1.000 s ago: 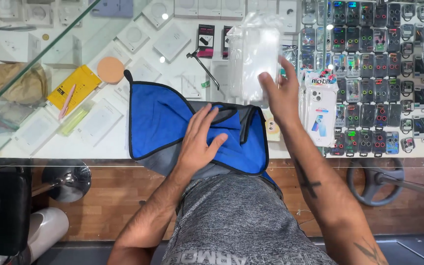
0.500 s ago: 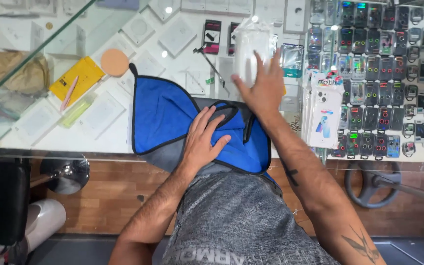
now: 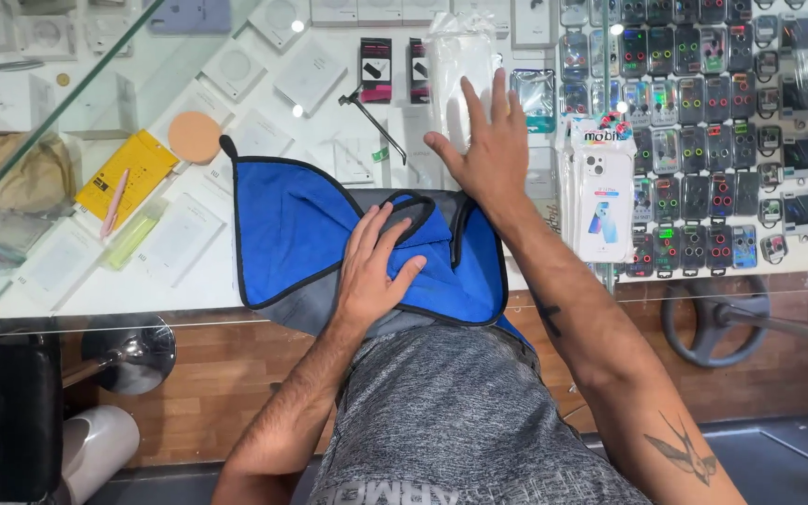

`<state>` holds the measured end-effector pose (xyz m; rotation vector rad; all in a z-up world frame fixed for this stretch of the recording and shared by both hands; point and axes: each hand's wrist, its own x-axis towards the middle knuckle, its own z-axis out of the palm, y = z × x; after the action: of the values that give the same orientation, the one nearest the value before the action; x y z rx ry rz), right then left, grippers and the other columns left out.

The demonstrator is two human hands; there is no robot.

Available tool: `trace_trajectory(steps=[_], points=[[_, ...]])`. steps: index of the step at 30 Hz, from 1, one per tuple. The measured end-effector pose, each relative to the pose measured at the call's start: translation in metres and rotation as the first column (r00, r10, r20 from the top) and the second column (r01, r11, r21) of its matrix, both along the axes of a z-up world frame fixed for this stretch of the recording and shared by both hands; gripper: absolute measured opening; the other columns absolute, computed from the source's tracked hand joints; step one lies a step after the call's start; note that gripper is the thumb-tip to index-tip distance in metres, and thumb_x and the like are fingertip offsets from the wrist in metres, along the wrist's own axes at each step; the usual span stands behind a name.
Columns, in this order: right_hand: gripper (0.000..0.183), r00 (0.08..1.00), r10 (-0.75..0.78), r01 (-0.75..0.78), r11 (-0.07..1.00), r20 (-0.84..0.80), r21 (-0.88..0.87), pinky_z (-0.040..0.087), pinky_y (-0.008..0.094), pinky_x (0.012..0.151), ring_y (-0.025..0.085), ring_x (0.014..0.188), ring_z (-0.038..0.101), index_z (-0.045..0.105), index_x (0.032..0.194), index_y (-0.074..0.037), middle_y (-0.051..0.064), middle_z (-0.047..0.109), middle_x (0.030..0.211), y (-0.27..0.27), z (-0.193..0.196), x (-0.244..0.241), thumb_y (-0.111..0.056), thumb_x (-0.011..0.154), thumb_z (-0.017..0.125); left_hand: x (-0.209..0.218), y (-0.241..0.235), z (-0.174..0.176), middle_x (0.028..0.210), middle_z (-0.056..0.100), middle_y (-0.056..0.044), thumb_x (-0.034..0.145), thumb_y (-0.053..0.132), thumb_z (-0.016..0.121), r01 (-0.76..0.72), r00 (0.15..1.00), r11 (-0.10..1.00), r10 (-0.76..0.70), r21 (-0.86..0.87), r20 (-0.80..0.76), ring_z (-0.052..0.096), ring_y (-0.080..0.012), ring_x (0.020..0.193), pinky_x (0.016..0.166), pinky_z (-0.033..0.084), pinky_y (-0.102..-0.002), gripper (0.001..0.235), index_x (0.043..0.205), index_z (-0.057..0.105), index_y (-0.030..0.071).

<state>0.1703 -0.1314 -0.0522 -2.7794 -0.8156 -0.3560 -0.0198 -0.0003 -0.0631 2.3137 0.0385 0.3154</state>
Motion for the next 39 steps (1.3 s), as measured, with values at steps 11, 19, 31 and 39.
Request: trace_trajectory(steps=[11,19,31,39], points=[[0.082,0.819,-0.412,0.45,0.893,-0.399,0.001,0.033,0.058,0.095,0.047,0.117,0.043,0.041,0.138,-0.001,0.032,0.047,0.124,-0.15,0.032,-0.05,-0.042,0.075,0.075,0.011,0.001,-0.007,0.136,0.041,-0.017,0.087,0.036,0.062,-0.005,1.0,0.999,0.006,-0.035,0.021,0.034,-0.034,0.13,0.106,0.028,-0.049,0.049,0.126,0.052,0.01],[0.07,0.886,-0.391,0.44,0.88,-0.249,0.182,0.038,0.055,0.09,0.045,0.11,0.046,0.044,0.134,0.001,0.027,0.049,0.12,-0.158,0.033,-0.062,-0.028,0.079,0.075,0.019,-0.005,0.019,0.132,0.043,-0.014,0.086,0.033,0.064,-0.031,0.994,0.993,0.042,-0.111,0.105,0.04,-0.0328,0.125,0.105,0.031,-0.048,0.049,0.127,0.05,0.009],[0.06,0.691,0.575,-0.187,0.728,-0.439,0.659,0.039,0.048,0.097,0.043,0.122,0.041,0.048,0.129,-0.006,0.026,0.034,0.139,-0.04,0.085,-0.133,-0.041,0.081,0.061,0.002,-0.025,-0.012,0.133,0.04,-0.025,0.091,0.033,0.05,0.015,0.998,0.156,0.06,-0.988,0.024,0.047,-0.0327,0.108,0.093,0.041,-0.049,0.069,0.145,0.012,0.013],[0.011,0.747,0.595,-0.26,0.672,-0.296,0.694,0.053,0.029,0.076,0.019,0.081,0.066,0.071,0.091,-0.012,0.002,0.067,0.091,-0.017,0.055,-0.144,-0.013,0.081,0.067,-0.021,0.034,0.03,0.133,0.044,-0.025,0.089,0.041,0.046,0.009,0.972,-0.442,0.216,-0.897,-0.096,0.054,-0.0409,0.11,0.093,0.044,-0.056,0.056,0.133,0.042,0.007]])
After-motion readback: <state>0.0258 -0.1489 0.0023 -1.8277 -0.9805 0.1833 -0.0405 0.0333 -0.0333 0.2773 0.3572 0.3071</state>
